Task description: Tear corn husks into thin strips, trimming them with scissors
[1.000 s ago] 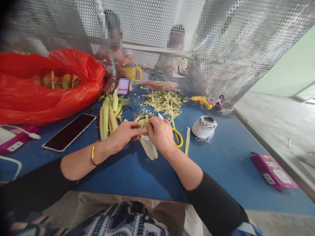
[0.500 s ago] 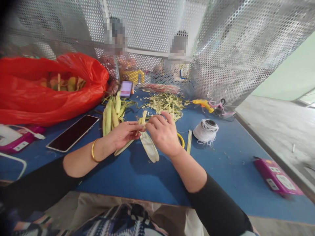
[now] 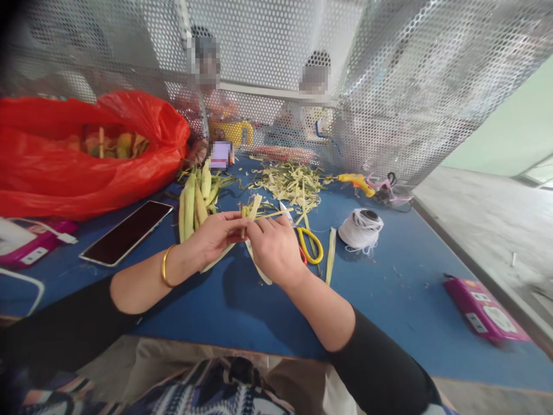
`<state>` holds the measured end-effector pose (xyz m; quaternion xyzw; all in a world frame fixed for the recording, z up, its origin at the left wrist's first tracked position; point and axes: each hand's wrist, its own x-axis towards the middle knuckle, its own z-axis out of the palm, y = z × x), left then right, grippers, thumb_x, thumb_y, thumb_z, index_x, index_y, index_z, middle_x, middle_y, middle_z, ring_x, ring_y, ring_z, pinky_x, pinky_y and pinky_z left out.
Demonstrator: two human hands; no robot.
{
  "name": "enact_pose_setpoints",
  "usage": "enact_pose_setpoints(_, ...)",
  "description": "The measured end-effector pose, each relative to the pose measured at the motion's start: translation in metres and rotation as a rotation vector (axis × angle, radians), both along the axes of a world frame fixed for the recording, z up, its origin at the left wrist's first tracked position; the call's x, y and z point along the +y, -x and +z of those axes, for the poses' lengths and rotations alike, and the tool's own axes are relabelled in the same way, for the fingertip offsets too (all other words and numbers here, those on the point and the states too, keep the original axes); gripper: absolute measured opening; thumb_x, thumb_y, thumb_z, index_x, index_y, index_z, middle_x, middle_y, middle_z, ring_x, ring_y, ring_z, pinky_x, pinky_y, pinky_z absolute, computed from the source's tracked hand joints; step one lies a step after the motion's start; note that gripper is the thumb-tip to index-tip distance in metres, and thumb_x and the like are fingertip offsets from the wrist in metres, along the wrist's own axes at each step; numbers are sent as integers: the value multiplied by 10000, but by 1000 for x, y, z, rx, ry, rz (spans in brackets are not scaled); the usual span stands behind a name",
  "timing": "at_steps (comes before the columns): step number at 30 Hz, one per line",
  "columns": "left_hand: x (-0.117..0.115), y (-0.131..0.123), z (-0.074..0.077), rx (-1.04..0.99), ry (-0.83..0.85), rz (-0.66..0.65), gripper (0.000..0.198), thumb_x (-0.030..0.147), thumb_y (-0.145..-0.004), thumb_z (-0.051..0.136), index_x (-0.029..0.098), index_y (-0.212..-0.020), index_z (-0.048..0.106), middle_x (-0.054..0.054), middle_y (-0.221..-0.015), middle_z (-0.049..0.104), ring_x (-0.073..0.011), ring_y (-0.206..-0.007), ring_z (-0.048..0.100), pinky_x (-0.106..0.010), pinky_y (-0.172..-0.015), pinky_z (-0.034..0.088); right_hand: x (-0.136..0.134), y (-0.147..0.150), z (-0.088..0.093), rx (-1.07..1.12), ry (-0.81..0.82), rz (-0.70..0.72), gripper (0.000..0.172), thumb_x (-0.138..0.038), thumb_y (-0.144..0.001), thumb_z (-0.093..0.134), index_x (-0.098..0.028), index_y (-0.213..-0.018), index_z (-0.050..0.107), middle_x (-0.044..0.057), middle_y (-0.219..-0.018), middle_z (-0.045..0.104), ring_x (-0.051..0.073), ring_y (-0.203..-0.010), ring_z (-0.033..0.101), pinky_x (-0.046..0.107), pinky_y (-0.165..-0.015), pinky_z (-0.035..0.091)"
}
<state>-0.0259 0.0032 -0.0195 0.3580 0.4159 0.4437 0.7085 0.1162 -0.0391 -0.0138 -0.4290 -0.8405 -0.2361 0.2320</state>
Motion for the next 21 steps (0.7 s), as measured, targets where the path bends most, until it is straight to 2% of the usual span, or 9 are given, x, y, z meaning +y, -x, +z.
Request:
enact_pose_setpoints(3,1,0,-2,3,-19,34,182,139,-544,832,118,-648,685,-1,-626,636,-78,-537,551,-229,-583,480,1,0,-1,163,151,-19,223,-200,-934,487,-179,-774,641,21,-706,666,160,-663,562,310,-669,291)
enact_pose_setpoints(6,-1,0,0,49,-71,61,166,165,-561,823,129,-684,718,-5,-636,648,-75,-533,535,-228,-570,465,2,-5,4,347,134,-171,209,-323,-922,545,-190,-808,660,41,-796,698,193,-781,600,320,-744,323)
enact_pose_setpoints(8,-3,0,2,86,-105,43,171,183,-564,823,134,-700,732,-5,-630,652,-72,-528,521,-229,-570,459,4,-9,7,423,114,-277,203,-358,-893,580,-195,-816,675,62,-866,705,226,-865,600,350,-819,335)
enact_pose_setpoints(11,-7,-2,1,126,-138,-28,167,210,-566,827,132,-675,726,5,-591,629,-69,-522,499,-228,-565,450,9,-12,8,506,243,-278,179,-316,-855,598,-207,-733,671,46,-809,700,221,-850,600,367,-873,352)
enact_pose_setpoints(14,-8,-3,-2,147,-177,-94,167,227,-572,825,126,-634,706,25,-553,583,-66,-526,486,-219,-559,436,13,-11,7,644,426,-264,188,-261,-814,576,-210,-641,627,15,-700,674,177,-709,583,313,-746,389)
enact_pose_setpoints(16,-8,-4,-4,149,-217,-101,159,227,-590,816,124,-646,708,23,-574,595,-69,-545,500,-214,-566,439,14,-9,5,725,517,-312,179,-259,-785,568,-209,-616,598,5,-652,652,157,-623,551,281,-631,369)
enact_pose_setpoints(19,-7,-5,-2,156,-222,-45,137,196,-618,798,128,-701,714,12,-613,635,-81,-562,538,-213,-571,456,15,-8,5,768,645,-356,190,-267,-784,543,-208,-605,556,-9,-583,609,143,-562,524,261,-563,340)
enact_pose_setpoints(21,-6,-4,1,155,-173,17,142,161,-628,786,134,-730,691,11,-609,644,-91,-558,566,-215,-569,470,14,-9,6,767,711,-307,192,-282,-813,520,-209,-638,548,-13,-580,605,139,-559,537,258,-569,355)
